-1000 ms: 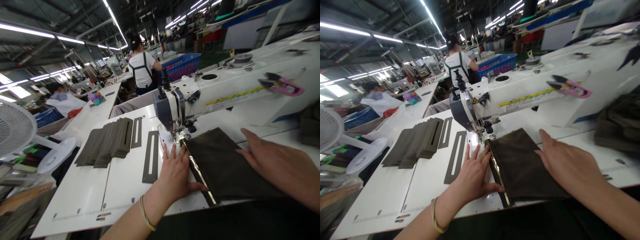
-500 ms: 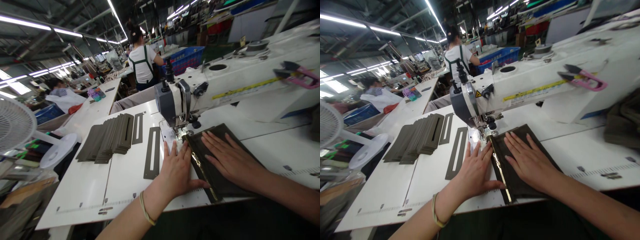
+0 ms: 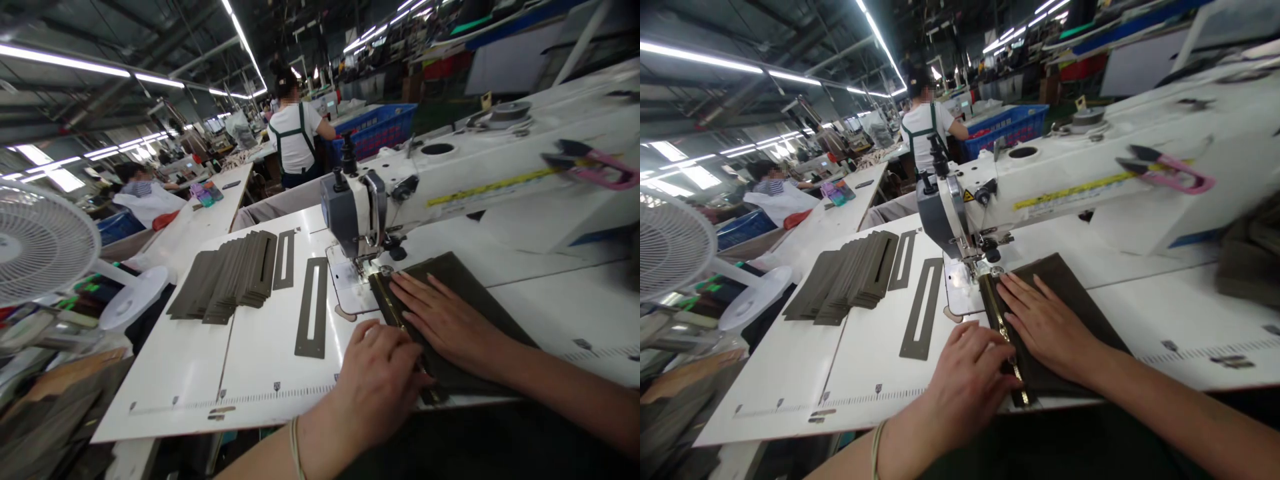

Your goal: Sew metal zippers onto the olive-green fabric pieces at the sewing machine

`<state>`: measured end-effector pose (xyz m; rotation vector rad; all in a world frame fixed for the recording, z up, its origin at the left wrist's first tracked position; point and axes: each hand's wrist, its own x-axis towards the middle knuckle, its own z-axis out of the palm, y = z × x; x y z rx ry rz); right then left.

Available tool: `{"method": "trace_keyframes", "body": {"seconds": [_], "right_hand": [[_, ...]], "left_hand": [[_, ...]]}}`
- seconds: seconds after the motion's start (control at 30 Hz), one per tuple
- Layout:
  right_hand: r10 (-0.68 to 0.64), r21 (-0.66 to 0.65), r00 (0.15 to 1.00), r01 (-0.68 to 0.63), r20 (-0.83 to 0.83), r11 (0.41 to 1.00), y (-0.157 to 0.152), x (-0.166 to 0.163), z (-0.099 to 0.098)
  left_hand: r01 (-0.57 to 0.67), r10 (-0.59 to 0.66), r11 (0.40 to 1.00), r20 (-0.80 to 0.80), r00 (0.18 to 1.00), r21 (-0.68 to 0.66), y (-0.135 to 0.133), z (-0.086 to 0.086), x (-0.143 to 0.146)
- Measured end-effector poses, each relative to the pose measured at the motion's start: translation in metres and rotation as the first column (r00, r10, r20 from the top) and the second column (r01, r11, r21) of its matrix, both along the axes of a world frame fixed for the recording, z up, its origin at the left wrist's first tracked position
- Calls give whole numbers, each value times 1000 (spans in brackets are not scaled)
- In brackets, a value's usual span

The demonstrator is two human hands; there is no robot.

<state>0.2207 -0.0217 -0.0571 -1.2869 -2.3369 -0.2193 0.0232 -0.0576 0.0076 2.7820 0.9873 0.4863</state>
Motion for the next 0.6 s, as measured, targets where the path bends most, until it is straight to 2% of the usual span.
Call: {"method": "trace_keyframes", "body": {"seconds": [0.1, 0.23, 0.37, 0.43, 0.53, 0.6], "right_hand": [[20, 26, 998, -21, 52, 999, 4, -3, 3], [80, 76, 995, -85, 61, 993, 6, -6, 1], [70, 86, 996, -75, 58, 993, 6, -6, -1], [75, 83, 996, -79, 46, 993, 6, -6, 0], [86, 34, 996, -86, -20, 996, 7, -4, 5], [86, -13, 990, -88, -109, 996, 9, -2, 8]], "left_hand": [[-71, 72, 997, -43, 997, 10, 13, -3, -3], [-55, 45, 996, -145, 988, -65, 27, -4, -4], [-61, 47, 994, -144, 988, -91, 32, -3, -4], [-75, 61, 994, -154, 986, -85, 35, 0, -13], [-209, 205, 978, -171, 964, -6, 34, 7, -43], [-311, 316, 949, -179, 932, 56, 23, 11, -67]]}}
